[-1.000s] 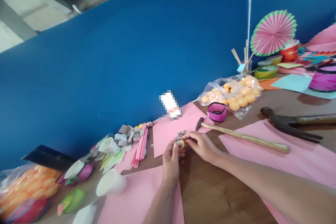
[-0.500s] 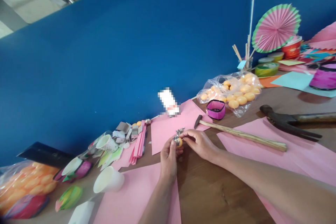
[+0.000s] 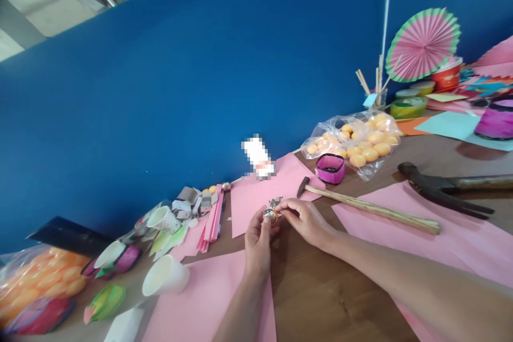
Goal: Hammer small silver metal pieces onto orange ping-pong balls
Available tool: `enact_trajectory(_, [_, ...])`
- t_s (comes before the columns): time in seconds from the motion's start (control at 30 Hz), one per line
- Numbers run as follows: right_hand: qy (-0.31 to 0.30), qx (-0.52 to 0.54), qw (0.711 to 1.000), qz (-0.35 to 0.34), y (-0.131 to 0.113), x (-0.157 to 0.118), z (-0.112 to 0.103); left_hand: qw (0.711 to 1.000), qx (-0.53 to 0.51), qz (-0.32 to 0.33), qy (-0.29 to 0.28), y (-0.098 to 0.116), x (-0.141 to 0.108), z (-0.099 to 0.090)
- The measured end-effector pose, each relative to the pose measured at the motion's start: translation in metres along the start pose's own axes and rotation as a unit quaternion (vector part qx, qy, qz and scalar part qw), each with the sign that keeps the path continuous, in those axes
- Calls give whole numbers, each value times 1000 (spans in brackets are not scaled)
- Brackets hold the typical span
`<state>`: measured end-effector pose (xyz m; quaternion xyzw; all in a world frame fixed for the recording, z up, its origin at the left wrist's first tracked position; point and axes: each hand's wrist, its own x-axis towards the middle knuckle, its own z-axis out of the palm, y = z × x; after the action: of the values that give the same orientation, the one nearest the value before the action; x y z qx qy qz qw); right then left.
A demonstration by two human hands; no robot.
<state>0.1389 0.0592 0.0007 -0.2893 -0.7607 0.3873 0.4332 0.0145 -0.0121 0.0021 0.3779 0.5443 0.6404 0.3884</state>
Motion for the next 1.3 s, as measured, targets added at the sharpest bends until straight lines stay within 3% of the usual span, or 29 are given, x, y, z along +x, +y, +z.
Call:
enact_trajectory(0.6, [-16, 4, 1000, 0, -3, 0, -2, 1000, -8, 8, -20, 2, 0, 0])
enact_trajectory(0.93, [-14, -6, 1000, -12, 0, -2, 1, 999, -46, -12, 9, -2, 1, 1])
enact_trajectory(1.3, [-15, 2, 1000, -13, -1, -1, 0, 999, -43, 2, -12, -2, 1, -1])
